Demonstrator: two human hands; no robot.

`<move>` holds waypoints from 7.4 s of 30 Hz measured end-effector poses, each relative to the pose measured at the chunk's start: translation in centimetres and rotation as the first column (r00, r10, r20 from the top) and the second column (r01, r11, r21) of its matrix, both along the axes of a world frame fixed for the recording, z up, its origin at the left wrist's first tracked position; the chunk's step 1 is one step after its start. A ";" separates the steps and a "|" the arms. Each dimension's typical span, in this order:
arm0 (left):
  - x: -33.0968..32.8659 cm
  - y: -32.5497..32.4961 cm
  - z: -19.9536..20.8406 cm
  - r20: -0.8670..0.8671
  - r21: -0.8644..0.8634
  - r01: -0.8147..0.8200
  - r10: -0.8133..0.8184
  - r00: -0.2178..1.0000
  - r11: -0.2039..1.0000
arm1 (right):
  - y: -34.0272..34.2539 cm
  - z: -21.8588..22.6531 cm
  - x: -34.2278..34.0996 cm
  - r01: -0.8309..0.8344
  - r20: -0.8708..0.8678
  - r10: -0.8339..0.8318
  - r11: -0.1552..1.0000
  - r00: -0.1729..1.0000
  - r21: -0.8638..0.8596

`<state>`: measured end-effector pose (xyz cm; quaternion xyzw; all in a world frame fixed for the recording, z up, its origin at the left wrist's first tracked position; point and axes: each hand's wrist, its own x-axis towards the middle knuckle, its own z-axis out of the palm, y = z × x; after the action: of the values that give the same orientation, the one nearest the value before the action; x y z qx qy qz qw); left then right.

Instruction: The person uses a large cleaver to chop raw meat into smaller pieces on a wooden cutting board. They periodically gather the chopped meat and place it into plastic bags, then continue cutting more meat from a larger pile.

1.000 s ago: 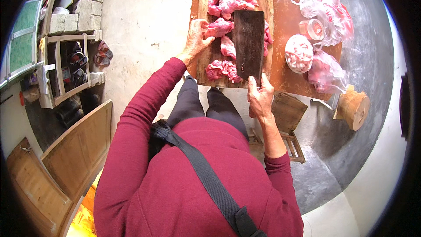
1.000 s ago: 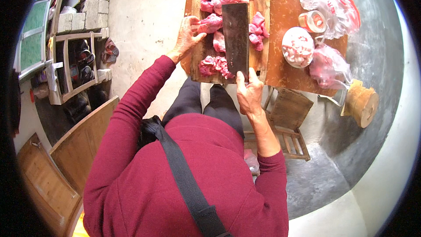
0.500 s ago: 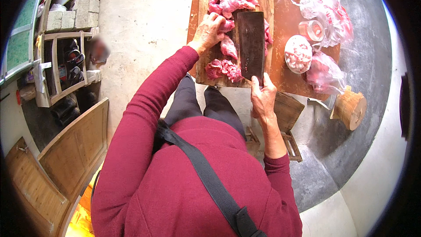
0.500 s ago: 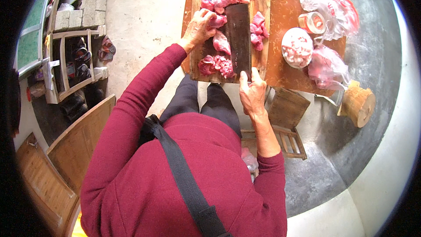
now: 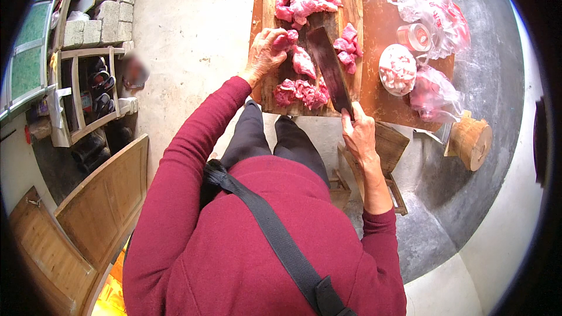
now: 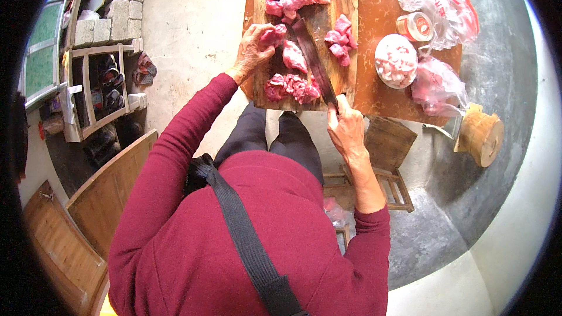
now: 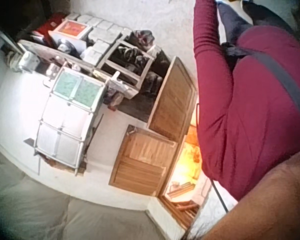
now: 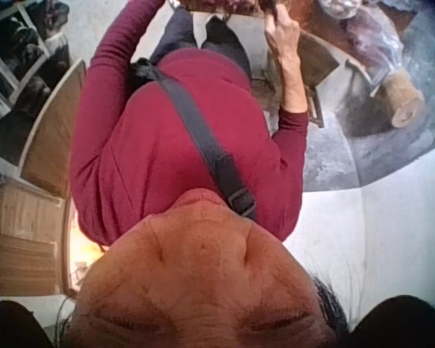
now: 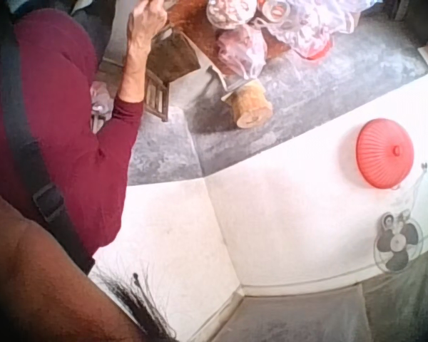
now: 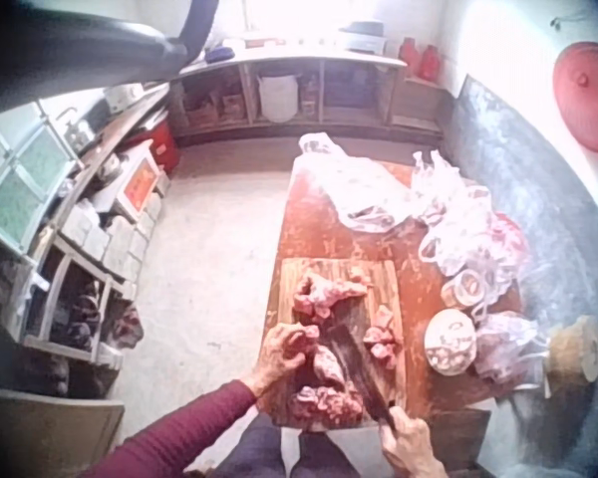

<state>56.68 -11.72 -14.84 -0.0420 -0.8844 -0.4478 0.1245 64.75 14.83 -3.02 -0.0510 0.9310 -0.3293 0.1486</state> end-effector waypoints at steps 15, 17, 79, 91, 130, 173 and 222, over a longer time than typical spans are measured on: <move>0.9 0.3 -0.1 0.275 0.256 -0.223 0.151 0.950 0.941 | 0.5 1.4 -2.4 -0.381 0.076 0.378 0.860 0.923 0.339; 0.9 0.7 0.1 0.247 0.249 -0.226 0.164 0.955 0.942 | 0.3 1.6 -2.3 -0.310 0.047 0.316 0.873 0.948 0.377; 2.5 2.0 -0.9 0.037 0.201 -0.200 0.197 0.980 0.959 | -6.3 -4.3 -7.2 -0.495 -0.010 0.516 0.828 0.857 0.264; 2.2 1.6 -1.7 0.066 0.242 -0.136 0.123 0.990 0.961 | -5.4 -4.7 -7.8 -0.487 0.023 0.497 0.839 0.868 0.242; 0.3 1.0 -3.0 0.025 0.001 -0.150 0.150 0.988 0.989 | -12.0 -6.9 -11.1 -0.337 -0.075 0.348 0.933 0.934 0.127; 1.1 -0.2 2.4 0.593 0.805 -0.467 -0.463 0.659 0.367 | -0.8 -2.2 -2.1 0.097 0.073 -0.080 0.958 0.994 -0.270; 3.4 2.2 -1.0 0.248 0.112 -0.214 0.182 0.952 0.970 | -4.5 -3.4 -5.3 -0.334 0.027 0.335 0.926 0.942 0.176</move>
<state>60.04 -9.48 -15.83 0.1092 -0.8598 -0.4946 0.0653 59.45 10.32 -6.47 -0.1959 0.9347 -0.2144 0.2049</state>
